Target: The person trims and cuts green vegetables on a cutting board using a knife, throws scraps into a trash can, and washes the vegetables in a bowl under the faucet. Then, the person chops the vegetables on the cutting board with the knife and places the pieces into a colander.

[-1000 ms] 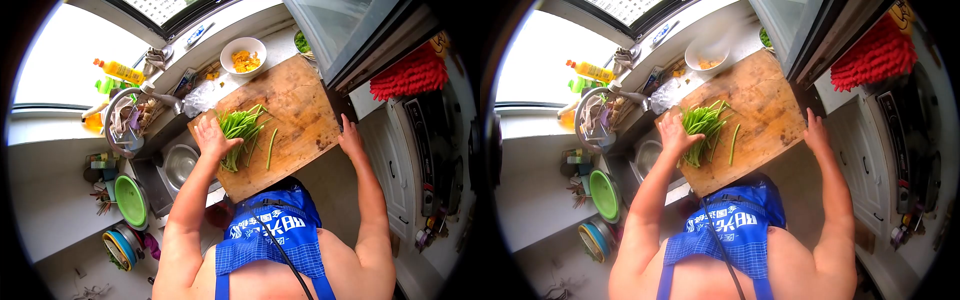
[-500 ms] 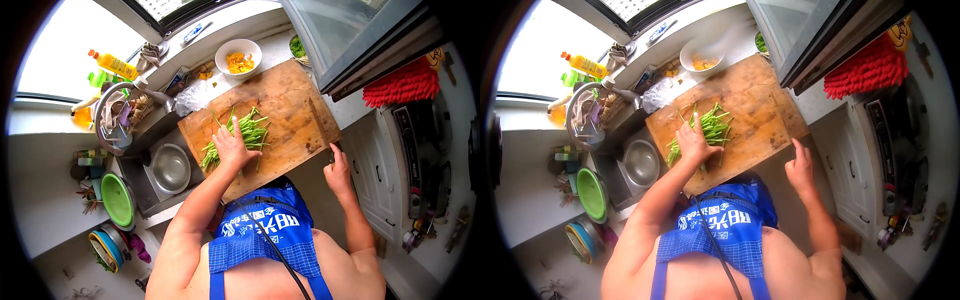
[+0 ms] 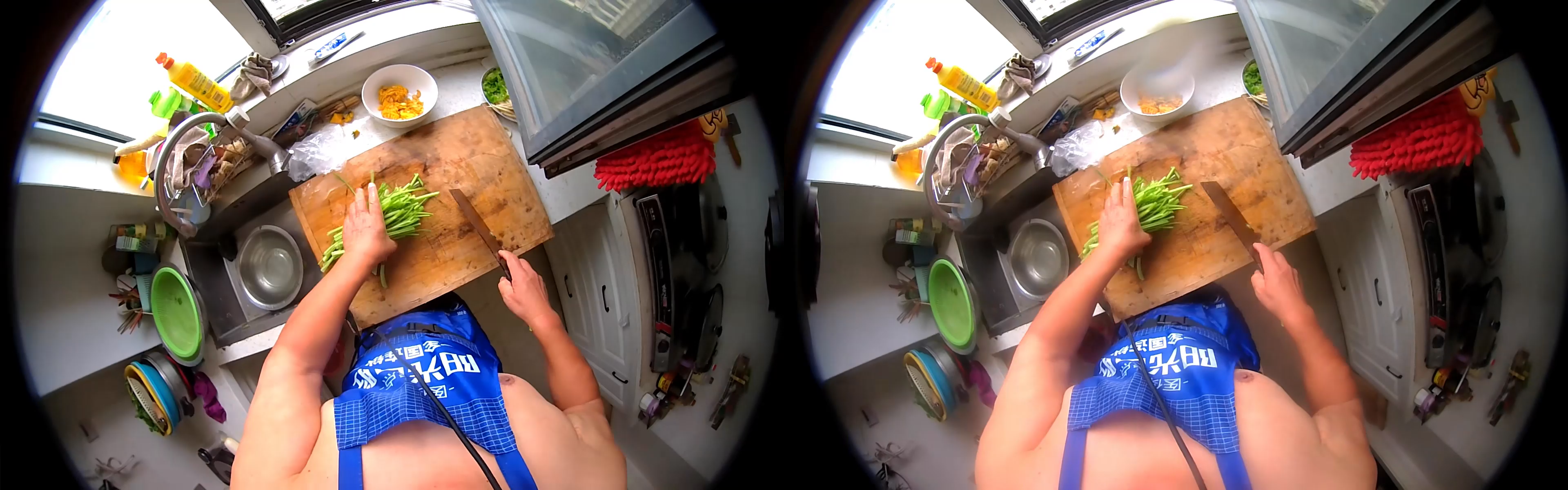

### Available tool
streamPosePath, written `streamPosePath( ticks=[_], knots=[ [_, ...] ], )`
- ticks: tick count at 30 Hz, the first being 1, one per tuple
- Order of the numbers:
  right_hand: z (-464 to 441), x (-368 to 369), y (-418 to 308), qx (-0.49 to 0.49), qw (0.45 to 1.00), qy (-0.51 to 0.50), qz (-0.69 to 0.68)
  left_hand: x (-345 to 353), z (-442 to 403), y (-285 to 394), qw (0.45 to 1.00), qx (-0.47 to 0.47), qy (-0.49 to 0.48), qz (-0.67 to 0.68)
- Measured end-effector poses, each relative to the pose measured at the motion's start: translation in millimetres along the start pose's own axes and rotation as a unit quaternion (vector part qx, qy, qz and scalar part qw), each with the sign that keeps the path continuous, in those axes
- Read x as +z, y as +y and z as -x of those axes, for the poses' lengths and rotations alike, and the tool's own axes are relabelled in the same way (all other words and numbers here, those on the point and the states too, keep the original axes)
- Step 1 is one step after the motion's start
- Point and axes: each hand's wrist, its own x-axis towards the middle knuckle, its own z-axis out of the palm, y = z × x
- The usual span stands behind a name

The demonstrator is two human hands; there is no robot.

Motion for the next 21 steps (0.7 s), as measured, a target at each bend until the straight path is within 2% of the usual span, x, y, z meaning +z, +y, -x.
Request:
streamPosePath(
  ticks=[2, 3, 4, 5, 6, 7, 9, 10, 11, 13, 18, 21],
  knots=[
    [-4.4, -1.8, 0.5, 0.004, 1.000, 0.010, 0.029, -1.9, -4.4, -0.4, 0.996, -0.069, 0.032, -0.045],
    [-6.7, -3.0, 1.3, 0.010, 0.998, 0.020, 0.056, -3.8, -7.8, -0.3, 0.996, -0.070, 0.033, -0.044],
    [-9.9, -4.2, 4.4, 0.008, 0.998, 0.019, 0.058, -5.9, -11.1, 0.0, 0.996, -0.083, -0.001, -0.040],
    [-13.3, -4.2, 8.9, -0.014, 0.997, 0.059, 0.039, -6.9, -12.3, -0.3, 0.994, -0.094, -0.035, -0.036],
    [-15.8, -4.1, 13.1, -0.037, 0.994, 0.098, 0.018, -1.6, -10.3, -3.0, 0.996, -0.070, -0.002, -0.059],
    [-18.1, -4.6, 16.2, -0.039, 0.994, 0.097, 0.019, -0.1, -9.5, -5.0, 0.996, -0.072, -0.001, -0.059],
    [-23.8, -5.0, 21.6, -0.032, 0.996, 0.084, 0.018, 0.8, -9.9, -9.4, 0.999, -0.009, -0.006, -0.037],
    [-26.6, -4.6, 24.5, -0.022, 0.997, 0.071, 0.014, 5.6, -8.8, -12.4, 0.998, 0.019, 0.038, -0.047],
    [-28.9, -4.1, 25.4, -0.022, 0.997, 0.070, 0.014, 11.3, -9.6, -17.0, 0.998, 0.018, 0.039, -0.047],
    [-33.6, -4.0, 27.3, -0.018, 0.998, 0.064, 0.017, 16.0, -9.9, -22.2, 0.990, 0.093, 0.095, -0.041],
    [-38.5, -7.6, 18.5, -0.057, 0.994, 0.090, -0.016, 14.4, -9.4, -16.5, 0.995, 0.066, 0.068, -0.027],
    [-31.4, -19.6, -14.3, -0.087, 0.992, 0.089, -0.033, 11.1, -9.4, -10.6, 0.996, 0.050, 0.062, -0.030]
  ],
)
